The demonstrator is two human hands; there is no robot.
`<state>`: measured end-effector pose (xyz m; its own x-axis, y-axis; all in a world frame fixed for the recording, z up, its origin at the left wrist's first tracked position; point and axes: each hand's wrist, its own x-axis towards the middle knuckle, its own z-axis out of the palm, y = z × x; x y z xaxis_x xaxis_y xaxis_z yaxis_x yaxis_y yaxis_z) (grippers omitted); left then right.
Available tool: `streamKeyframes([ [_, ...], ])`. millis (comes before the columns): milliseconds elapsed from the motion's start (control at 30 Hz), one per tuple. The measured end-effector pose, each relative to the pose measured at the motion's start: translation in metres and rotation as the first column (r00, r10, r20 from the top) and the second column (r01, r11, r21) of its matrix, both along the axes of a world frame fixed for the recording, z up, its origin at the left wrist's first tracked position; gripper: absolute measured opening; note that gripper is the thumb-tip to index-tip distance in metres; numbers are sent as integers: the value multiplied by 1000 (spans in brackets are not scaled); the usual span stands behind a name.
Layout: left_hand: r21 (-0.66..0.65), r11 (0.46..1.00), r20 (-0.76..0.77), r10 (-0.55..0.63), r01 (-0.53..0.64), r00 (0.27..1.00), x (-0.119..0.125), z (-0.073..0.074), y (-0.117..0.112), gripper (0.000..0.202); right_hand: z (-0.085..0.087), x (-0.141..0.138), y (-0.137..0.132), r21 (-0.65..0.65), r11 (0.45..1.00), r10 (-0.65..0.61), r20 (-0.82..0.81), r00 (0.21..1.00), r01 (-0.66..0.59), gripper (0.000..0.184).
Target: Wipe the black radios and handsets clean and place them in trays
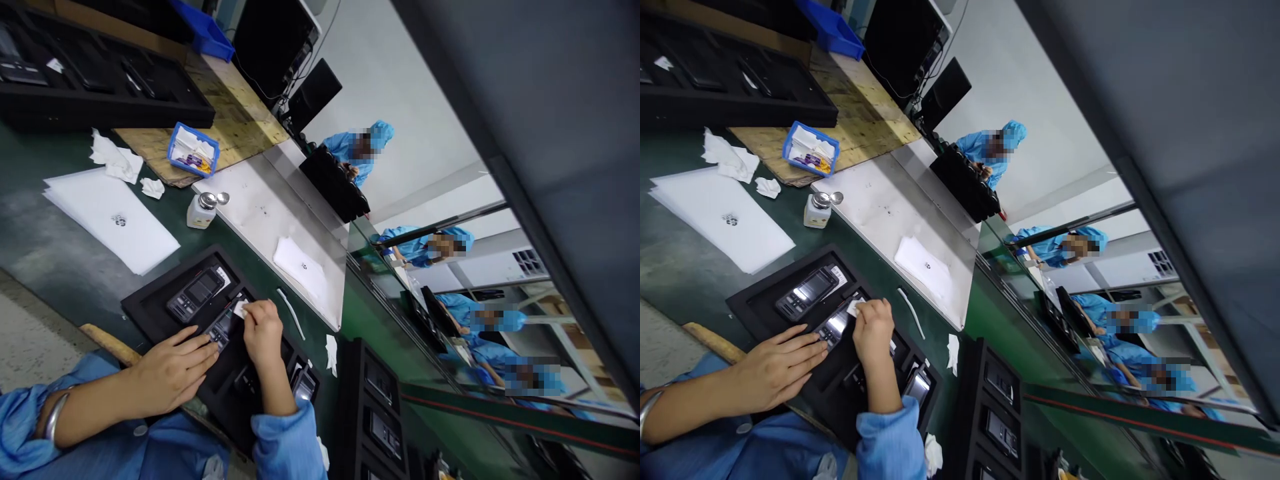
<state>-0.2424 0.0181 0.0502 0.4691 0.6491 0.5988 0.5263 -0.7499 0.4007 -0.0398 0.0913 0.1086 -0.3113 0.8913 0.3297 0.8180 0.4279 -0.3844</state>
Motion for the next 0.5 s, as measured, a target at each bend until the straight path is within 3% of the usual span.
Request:
streamKeyframes([
  [167, -24, 1000, -19, -14, 14, 1000, 0, 0, 2, 39, -1, -20, -24, -83, 982, 166, -48, 985, -170, 28],
  [267, -24, 999, -24, -25, 24, 999, 0, -1, 2, 40, 1, -18, -35, -110, 976, 185, -57, 981, -190, 27],
  [500, -12, 1000, -48, -16, 16, 999, -1, -2, 1, 39, 1, -1, 26, -7, 989, 149, 87, 985, -149, 28],
])
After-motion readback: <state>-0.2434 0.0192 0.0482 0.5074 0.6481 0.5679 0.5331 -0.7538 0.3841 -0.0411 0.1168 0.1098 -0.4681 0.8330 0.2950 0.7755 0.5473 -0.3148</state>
